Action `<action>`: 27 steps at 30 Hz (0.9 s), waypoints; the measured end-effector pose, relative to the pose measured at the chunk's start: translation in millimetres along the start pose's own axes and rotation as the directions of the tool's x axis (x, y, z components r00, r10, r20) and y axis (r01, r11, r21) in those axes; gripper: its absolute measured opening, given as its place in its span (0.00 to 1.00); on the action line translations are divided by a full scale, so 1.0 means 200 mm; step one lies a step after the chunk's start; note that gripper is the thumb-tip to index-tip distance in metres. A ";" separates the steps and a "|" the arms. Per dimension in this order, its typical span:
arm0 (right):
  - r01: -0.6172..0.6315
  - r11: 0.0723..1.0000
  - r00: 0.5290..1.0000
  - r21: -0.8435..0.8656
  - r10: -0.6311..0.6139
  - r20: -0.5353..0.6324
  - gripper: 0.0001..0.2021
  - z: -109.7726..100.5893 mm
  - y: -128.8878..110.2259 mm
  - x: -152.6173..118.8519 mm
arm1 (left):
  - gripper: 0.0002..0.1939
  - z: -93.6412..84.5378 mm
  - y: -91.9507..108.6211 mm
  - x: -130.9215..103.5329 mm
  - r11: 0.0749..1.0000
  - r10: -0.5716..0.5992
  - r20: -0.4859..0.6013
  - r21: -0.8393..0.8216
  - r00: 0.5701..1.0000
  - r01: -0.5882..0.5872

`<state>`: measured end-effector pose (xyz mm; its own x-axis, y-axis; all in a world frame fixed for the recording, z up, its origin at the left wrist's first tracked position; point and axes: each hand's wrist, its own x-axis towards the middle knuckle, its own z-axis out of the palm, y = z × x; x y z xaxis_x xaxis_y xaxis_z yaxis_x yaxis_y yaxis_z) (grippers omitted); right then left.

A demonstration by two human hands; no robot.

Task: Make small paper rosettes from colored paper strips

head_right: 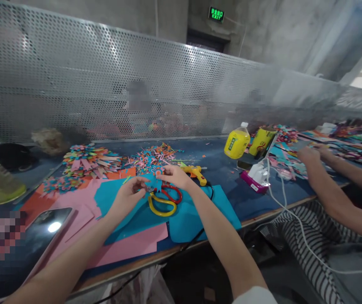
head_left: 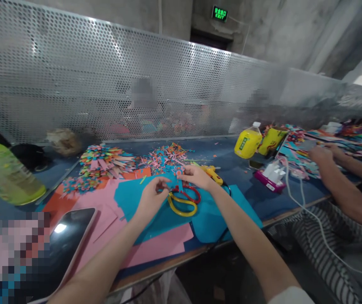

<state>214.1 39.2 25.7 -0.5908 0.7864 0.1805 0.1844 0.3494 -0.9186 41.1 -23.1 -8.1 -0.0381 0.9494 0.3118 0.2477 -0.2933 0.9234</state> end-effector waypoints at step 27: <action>-0.037 0.997 0.999 -0.075 0.036 -0.006 0.16 -0.07 0.03 0.01 | 0.25 0.05 0.31 -0.25 0.972 0.236 0.749 -0.173 0.619 -0.161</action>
<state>226.1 49.4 26.3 -0.5789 0.8016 0.1492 0.2644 0.3576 -0.8957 67.3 -86.9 31.8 0.7599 0.6029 0.2432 0.0791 -0.4571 0.8859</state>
